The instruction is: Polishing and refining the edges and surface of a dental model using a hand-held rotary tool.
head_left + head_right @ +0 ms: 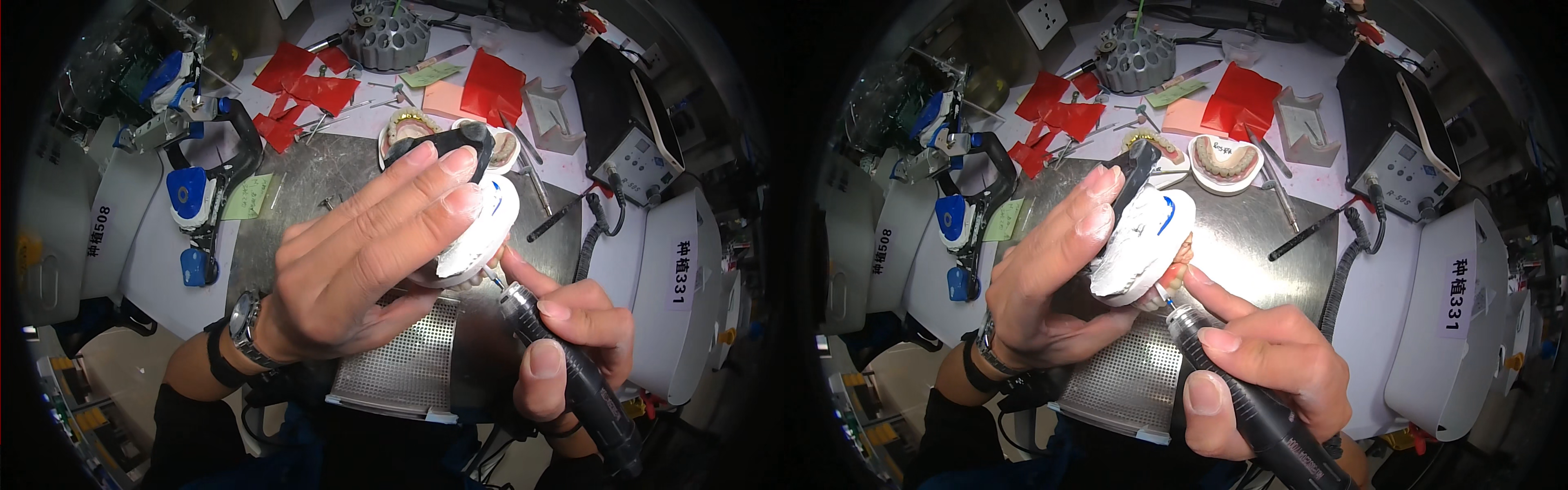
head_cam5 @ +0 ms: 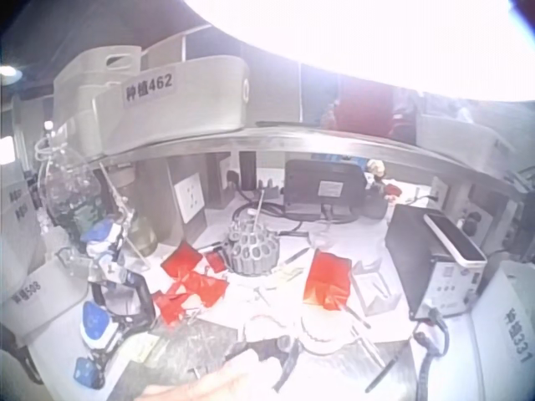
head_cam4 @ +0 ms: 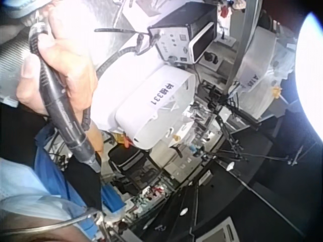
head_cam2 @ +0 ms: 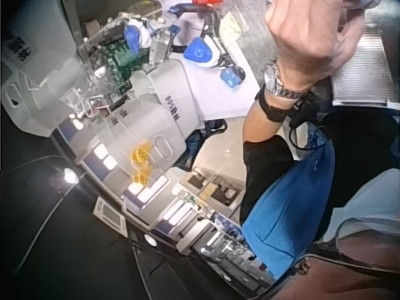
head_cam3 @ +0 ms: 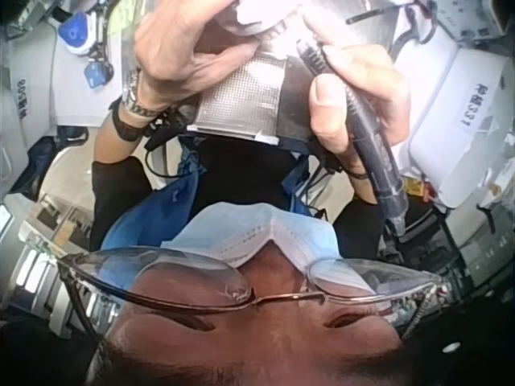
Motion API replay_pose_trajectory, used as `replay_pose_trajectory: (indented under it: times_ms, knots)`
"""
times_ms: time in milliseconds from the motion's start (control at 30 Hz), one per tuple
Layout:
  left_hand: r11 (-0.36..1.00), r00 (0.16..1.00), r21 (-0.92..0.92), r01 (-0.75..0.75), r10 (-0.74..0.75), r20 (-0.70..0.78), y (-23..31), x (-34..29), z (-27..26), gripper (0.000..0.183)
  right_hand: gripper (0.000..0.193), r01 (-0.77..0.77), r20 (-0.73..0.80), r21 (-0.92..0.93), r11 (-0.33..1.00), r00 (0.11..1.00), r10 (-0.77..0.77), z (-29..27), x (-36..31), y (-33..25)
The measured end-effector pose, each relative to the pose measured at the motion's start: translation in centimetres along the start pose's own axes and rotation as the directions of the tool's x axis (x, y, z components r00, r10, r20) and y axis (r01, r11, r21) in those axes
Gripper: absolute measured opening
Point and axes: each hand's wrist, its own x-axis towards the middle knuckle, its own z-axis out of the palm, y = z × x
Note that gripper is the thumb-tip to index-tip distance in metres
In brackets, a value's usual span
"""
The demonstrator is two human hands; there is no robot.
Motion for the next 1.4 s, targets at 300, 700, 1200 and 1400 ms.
replay_pose_trajectory:
  times_ms: [300, 700, 1200, 1400]
  knots:
    - [0.998, 0.997, -0.062, 0.017, -0.022, -0.073, -0.06, 0.37, 0.39, 0.079, 0.026, -0.048, -0.005, 0.019, 0.999, 0.999, 0.049, 0.09, -0.1, -0.48]
    - [0.994, 0.994, -0.081, 0.078, -0.084, -0.073, 0.3, 0.28, 0.24, 0.077, 0.028, -0.073, 0.015, 0.0, 0.997, 0.997, 0.073, 0.06, -0.27, -0.76]
    - [0.987, 0.99, -0.12, 0.11, -0.119, -0.073, 0.39, 0.11, 0.39, 0.077, 0.03, -0.035, -0.038, -0.112, 0.993, 0.999, 0.031, 0.18, -0.61, 0.0]
    - [0.987, 0.986, -0.103, 0.127, -0.137, -0.091, 0.47, 0.08, 0.4, 0.076, 0.03, -0.116, -0.018, -0.089, 0.989, 0.993, 0.114, 0.41, -0.47, -0.84]
